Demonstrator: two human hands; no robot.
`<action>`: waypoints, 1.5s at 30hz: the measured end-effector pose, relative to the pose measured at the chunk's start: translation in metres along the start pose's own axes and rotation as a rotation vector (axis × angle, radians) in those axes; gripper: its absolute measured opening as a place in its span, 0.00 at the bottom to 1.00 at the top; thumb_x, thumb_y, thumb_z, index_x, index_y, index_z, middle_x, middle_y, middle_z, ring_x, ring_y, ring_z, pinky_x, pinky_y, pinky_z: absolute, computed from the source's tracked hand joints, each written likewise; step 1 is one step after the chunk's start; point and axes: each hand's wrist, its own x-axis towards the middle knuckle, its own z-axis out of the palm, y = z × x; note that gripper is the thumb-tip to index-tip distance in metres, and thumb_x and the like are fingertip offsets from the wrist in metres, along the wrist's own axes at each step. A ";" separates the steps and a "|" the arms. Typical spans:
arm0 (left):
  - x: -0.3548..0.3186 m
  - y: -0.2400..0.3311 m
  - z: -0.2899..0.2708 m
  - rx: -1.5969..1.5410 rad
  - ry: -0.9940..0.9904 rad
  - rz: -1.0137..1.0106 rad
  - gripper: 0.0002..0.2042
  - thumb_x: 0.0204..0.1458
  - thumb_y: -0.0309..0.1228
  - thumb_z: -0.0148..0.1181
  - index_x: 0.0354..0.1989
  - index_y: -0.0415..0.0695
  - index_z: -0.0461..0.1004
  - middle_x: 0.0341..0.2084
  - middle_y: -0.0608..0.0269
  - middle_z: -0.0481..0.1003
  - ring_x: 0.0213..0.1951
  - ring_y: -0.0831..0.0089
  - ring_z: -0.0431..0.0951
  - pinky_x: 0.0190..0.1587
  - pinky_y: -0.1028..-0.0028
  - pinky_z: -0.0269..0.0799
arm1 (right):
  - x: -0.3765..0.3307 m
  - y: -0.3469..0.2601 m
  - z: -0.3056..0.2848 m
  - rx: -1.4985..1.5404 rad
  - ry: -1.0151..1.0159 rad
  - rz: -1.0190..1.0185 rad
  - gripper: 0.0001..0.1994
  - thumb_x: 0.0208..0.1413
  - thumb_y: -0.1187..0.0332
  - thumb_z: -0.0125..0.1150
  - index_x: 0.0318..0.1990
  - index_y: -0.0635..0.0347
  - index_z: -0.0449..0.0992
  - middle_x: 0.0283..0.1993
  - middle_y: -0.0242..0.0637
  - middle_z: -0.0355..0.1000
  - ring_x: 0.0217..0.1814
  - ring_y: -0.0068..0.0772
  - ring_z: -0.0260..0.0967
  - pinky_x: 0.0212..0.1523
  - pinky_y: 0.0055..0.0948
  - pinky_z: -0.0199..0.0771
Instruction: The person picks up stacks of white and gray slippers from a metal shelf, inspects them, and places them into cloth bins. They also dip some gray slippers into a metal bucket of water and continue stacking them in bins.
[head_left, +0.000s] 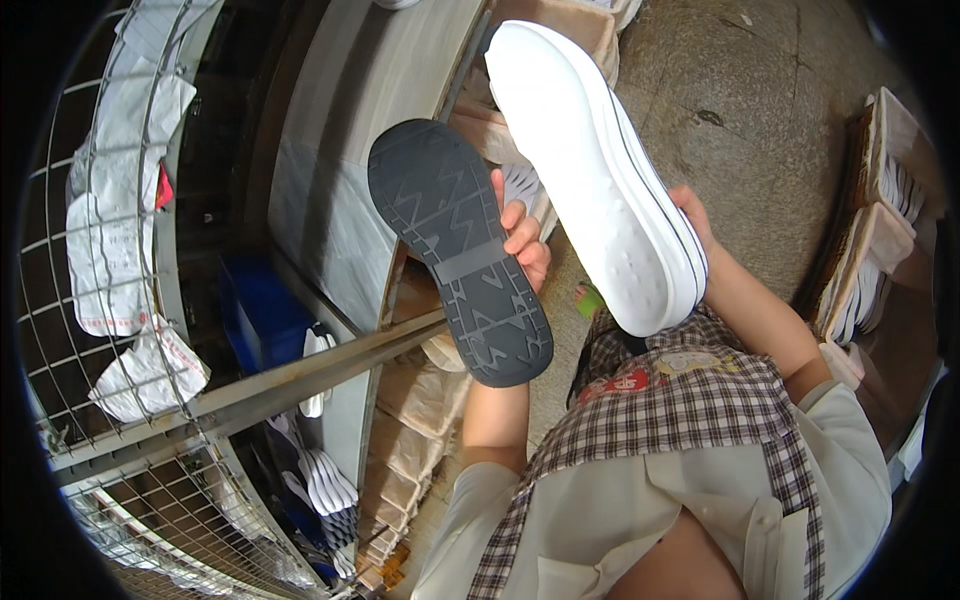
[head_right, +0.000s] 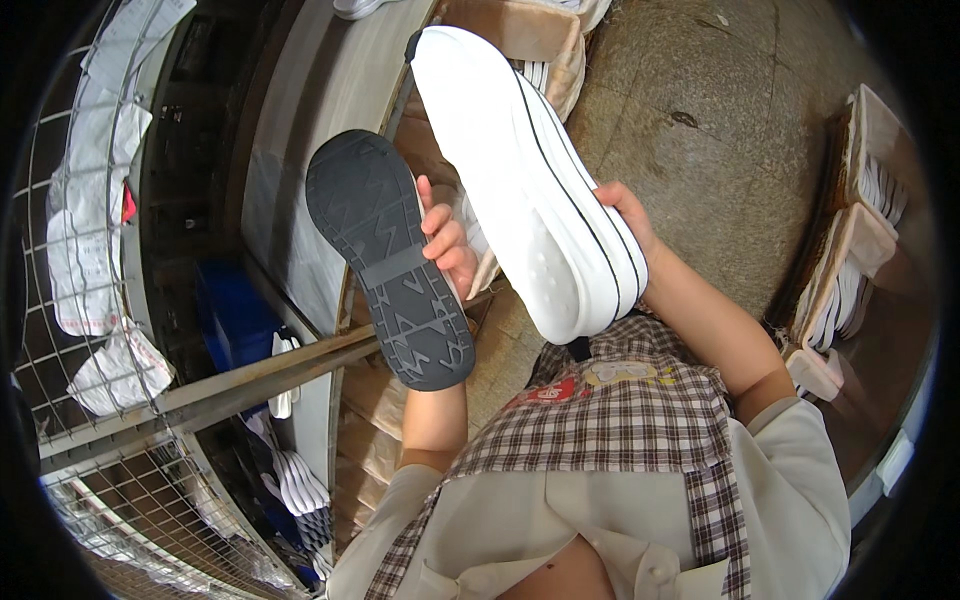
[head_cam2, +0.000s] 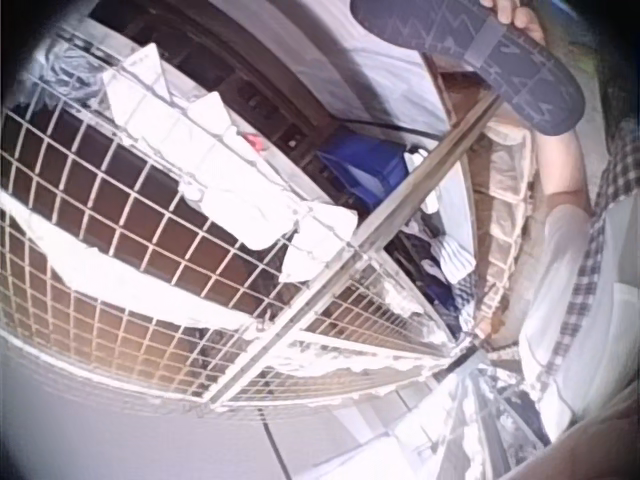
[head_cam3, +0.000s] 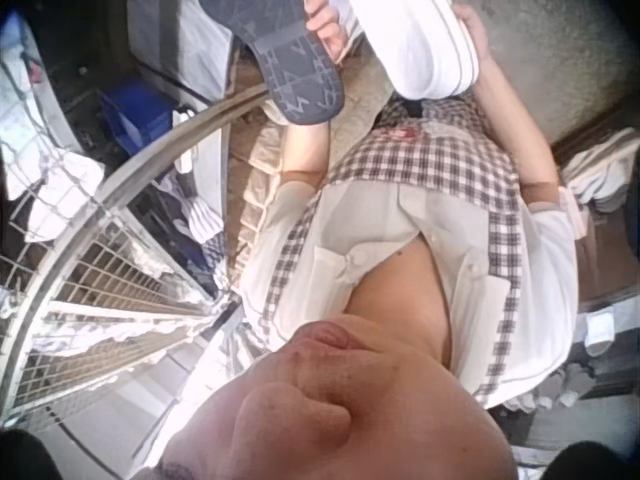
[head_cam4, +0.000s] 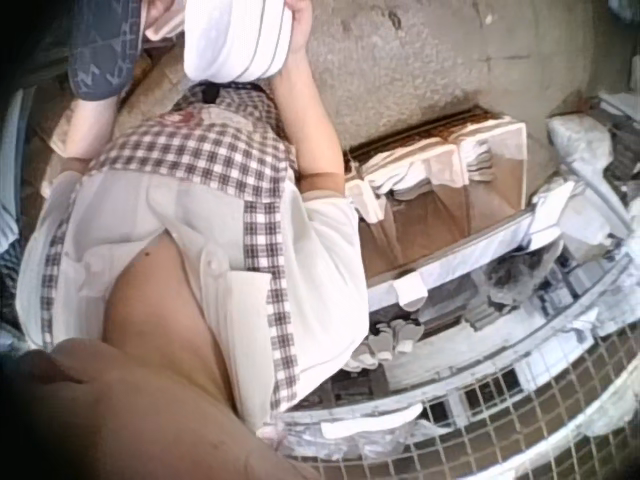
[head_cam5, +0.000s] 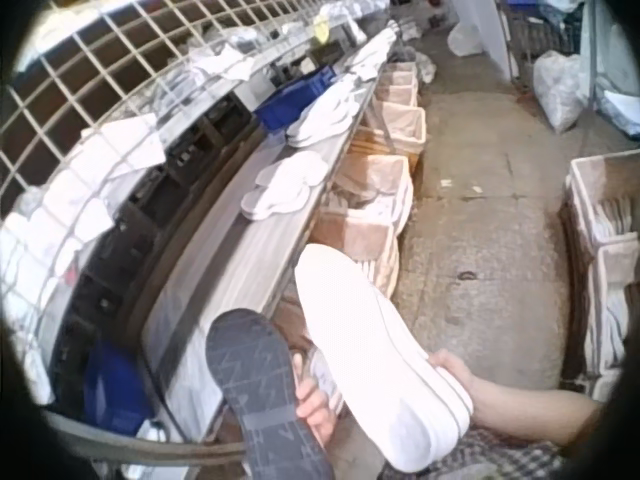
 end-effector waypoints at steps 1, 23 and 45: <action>-0.001 0.002 -0.001 0.018 0.003 0.007 0.26 0.54 0.43 0.48 0.61 0.48 0.58 0.30 0.64 0.63 0.29 0.76 0.62 0.29 0.79 0.60 | 0.001 0.001 0.002 0.029 -0.008 0.006 0.31 0.45 0.60 0.45 0.57 0.69 0.60 0.47 0.52 0.70 0.42 0.41 0.74 0.43 0.34 0.78; -0.006 0.047 0.039 0.969 0.606 0.194 0.25 0.51 0.21 0.52 0.57 0.35 0.51 0.49 0.48 0.64 0.48 0.61 0.71 0.50 0.63 0.71 | 0.072 0.022 0.052 -0.370 -0.159 -0.127 0.30 0.45 0.68 0.48 0.59 0.68 0.55 0.55 0.47 0.64 0.53 0.34 0.67 0.53 0.30 0.69; 0.029 0.295 -0.009 0.859 0.853 0.608 0.14 0.48 0.19 0.53 0.45 0.38 0.65 0.38 0.56 0.72 0.38 0.65 0.75 0.39 0.65 0.76 | 0.347 -0.046 0.122 -0.367 -0.141 0.086 0.16 0.58 0.67 0.38 0.42 0.69 0.70 0.40 0.45 0.74 0.42 0.38 0.73 0.47 0.37 0.73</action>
